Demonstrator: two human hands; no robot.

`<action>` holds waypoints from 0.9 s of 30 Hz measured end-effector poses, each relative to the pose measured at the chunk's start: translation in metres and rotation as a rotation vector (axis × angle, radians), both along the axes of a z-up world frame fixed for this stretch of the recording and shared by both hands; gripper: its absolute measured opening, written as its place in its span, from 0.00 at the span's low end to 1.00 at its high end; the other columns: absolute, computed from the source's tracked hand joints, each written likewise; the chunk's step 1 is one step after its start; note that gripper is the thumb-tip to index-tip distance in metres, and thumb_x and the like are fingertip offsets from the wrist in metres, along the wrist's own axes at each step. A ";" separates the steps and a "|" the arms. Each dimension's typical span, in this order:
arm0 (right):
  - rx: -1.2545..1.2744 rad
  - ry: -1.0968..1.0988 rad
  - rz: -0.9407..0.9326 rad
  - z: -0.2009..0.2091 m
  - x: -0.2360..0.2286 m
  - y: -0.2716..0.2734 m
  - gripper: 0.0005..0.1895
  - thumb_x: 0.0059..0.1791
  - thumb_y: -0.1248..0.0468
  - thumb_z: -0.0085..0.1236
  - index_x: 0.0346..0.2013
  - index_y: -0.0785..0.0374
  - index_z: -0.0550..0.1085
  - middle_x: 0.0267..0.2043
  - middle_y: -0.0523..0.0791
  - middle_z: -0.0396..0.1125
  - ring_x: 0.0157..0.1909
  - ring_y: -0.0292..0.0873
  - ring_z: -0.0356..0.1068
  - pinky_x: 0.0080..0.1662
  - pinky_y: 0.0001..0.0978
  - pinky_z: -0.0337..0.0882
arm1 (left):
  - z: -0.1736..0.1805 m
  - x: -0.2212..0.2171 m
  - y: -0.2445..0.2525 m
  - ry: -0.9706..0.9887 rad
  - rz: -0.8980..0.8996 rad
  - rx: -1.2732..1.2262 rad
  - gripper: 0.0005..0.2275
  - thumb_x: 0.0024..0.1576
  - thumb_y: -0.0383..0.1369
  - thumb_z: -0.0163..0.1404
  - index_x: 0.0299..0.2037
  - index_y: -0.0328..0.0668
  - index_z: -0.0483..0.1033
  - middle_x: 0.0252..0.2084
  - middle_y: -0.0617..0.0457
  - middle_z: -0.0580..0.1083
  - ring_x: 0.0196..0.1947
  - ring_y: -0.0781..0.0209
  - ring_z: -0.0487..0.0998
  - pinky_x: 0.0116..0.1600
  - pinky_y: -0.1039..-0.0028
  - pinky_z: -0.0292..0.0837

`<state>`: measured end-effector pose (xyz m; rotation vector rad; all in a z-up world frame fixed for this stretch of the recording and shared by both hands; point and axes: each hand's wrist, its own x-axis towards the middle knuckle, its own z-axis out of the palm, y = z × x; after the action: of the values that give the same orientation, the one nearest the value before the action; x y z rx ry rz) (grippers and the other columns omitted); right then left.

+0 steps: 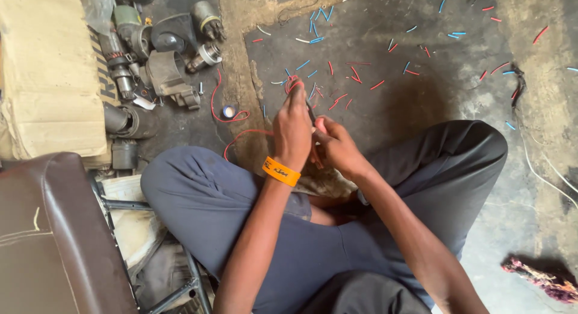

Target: The person sits on the floor and uses pliers to strip the insulation from red and blue wires. They repeatedly pick up wire segments, strip the ends, and place the pieces on the floor.

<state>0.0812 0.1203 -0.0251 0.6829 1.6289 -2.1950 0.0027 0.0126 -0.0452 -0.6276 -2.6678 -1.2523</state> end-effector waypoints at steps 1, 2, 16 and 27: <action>0.152 0.114 -0.013 -0.002 0.000 0.000 0.06 0.57 0.62 0.45 0.44 0.62 0.66 0.24 0.44 0.62 0.25 0.39 0.60 0.28 0.31 0.63 | 0.001 0.003 0.003 0.015 -0.019 -0.029 0.17 0.62 0.23 0.46 0.61 0.25 0.67 0.56 0.30 0.74 0.52 0.36 0.79 0.52 0.62 0.77; 0.302 0.227 -0.028 -0.004 0.001 0.000 0.07 0.59 0.63 0.46 0.46 0.65 0.66 0.29 0.44 0.61 0.30 0.39 0.60 0.33 0.32 0.65 | 0.002 0.007 0.006 0.028 -0.039 -0.059 0.18 0.61 0.23 0.47 0.61 0.24 0.66 0.55 0.30 0.74 0.51 0.36 0.79 0.51 0.61 0.77; 0.656 0.327 0.169 0.041 0.008 0.045 0.06 0.56 0.67 0.49 0.41 0.68 0.64 0.29 0.51 0.65 0.31 0.46 0.60 0.38 0.38 0.68 | 0.042 0.005 0.004 -0.029 -0.331 0.025 0.04 0.61 0.28 0.50 0.39 0.38 0.69 0.33 0.45 0.74 0.33 0.42 0.76 0.38 0.55 0.69; 0.471 0.178 0.214 0.050 0.007 0.048 0.12 0.58 0.60 0.47 0.35 0.65 0.64 0.27 0.44 0.66 0.27 0.35 0.66 0.34 0.33 0.69 | 0.042 -0.007 -0.001 -0.317 -0.392 0.110 0.10 0.55 0.29 0.59 0.29 0.34 0.68 0.21 0.48 0.65 0.19 0.54 0.63 0.28 0.67 0.63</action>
<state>0.0885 0.1682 0.0245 0.4061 2.2290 -1.7768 -0.0044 0.0111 -0.0036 -1.0548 -2.7821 -1.7141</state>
